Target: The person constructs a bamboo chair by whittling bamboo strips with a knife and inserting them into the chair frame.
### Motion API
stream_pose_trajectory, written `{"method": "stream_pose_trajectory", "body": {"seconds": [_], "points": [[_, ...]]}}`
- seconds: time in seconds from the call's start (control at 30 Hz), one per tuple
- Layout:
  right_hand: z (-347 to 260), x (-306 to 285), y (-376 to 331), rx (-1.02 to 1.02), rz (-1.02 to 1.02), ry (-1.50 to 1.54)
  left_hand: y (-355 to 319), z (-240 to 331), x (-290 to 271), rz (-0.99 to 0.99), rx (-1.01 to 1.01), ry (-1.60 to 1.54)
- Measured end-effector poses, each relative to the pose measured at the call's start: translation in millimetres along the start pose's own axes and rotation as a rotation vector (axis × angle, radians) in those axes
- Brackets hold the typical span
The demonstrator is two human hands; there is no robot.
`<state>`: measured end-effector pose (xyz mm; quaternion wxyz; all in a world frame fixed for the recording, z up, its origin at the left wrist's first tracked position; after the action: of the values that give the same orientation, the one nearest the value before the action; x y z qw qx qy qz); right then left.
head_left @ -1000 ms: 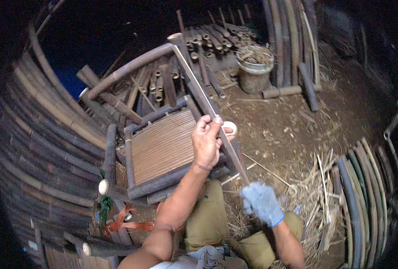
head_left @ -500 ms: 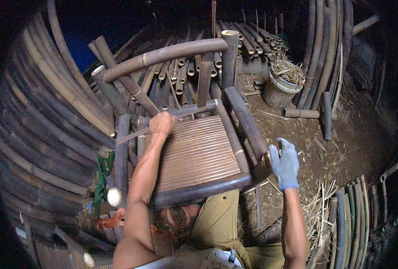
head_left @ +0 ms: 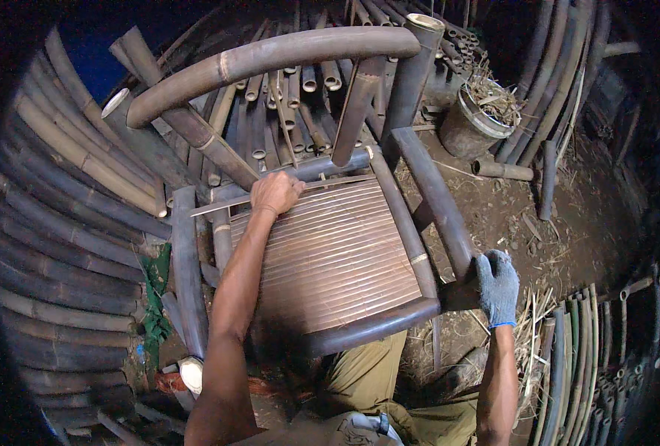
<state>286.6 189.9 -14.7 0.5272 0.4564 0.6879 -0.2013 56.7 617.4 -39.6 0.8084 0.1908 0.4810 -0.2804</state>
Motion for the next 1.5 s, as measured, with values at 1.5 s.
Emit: {"method": "stream_pose_trajectory", "body": {"seconds": [1.5], "points": [[-249.6, 47.7, 56.3, -0.358, -0.485, 0.490, 4.1, -26.3, 59.0, 0.438, 0.280, -0.663]]}}
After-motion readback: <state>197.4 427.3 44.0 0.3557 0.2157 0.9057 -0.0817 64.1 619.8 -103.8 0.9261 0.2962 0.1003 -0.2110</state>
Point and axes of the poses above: each hand's wrist, its own y-axis towards the middle knuckle, its own x-axis out of the palm, z = x × y, the point moved 6 cm from there along y, towards the middle knuckle, and after that the axes turned 11 degrees about -y, right-handed, at the moved point
